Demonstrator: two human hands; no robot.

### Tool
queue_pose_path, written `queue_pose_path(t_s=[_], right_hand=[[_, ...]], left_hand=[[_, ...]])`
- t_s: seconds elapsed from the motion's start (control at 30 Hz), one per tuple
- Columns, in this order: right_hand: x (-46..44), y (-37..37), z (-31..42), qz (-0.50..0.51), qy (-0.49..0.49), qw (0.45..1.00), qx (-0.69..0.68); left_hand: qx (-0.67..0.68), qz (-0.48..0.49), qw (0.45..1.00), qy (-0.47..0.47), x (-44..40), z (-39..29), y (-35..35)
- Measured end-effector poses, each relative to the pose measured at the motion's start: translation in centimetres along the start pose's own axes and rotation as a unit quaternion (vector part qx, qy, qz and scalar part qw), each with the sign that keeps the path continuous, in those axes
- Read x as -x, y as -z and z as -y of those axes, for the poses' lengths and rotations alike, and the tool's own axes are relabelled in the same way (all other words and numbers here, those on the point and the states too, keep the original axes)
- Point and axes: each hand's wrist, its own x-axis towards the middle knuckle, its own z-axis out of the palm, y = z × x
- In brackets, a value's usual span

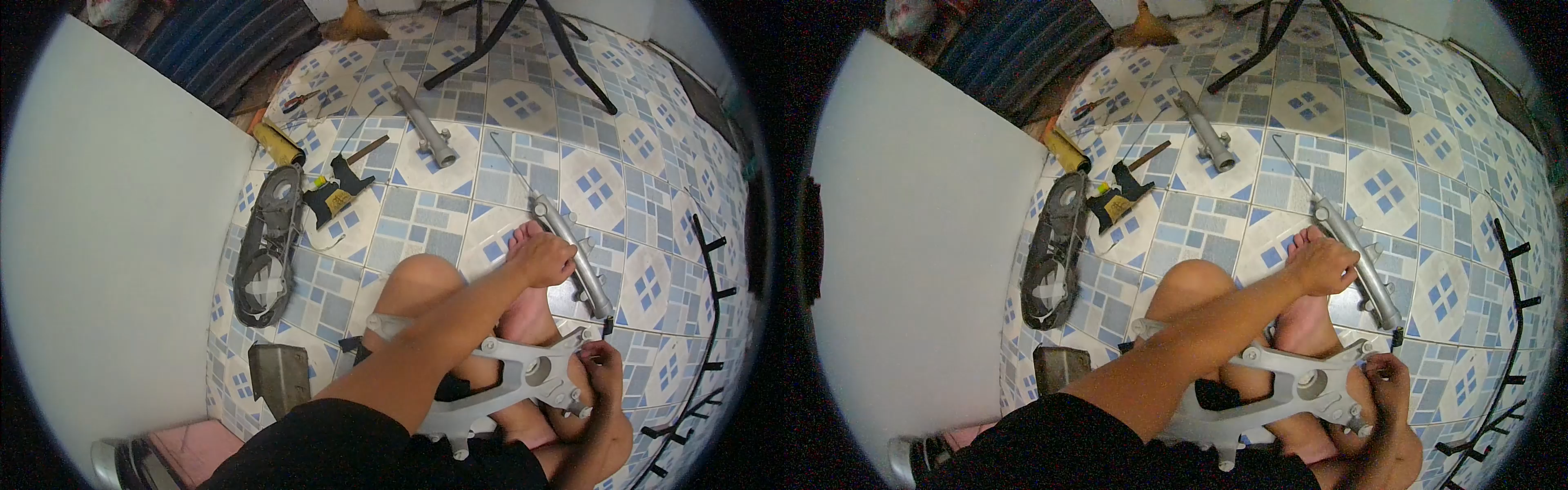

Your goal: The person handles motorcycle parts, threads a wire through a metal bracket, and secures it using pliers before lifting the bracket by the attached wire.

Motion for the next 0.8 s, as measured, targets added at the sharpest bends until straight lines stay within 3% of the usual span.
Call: queue_pose_path(t_s=[0.03,0.23,0.8], right_hand=[[0.0,-0.1,0.0,-0.015,0.013,0.997,0.076],[-0.1,0.1,-0.8,-0.031,0.004,0.991,0.127],[0.3,-0.5,0.3,-0.046,0.0,0.99,0.132]], left_hand=[[0.001,-0.001,1.0,0.001,0.0,0.0,0.0],[-0.008,0.007,1.0,0.005,0.0,-0.1,0.1],[-0.016,0.028,0.999,0.011,-0.1,-0.1,0.3]])
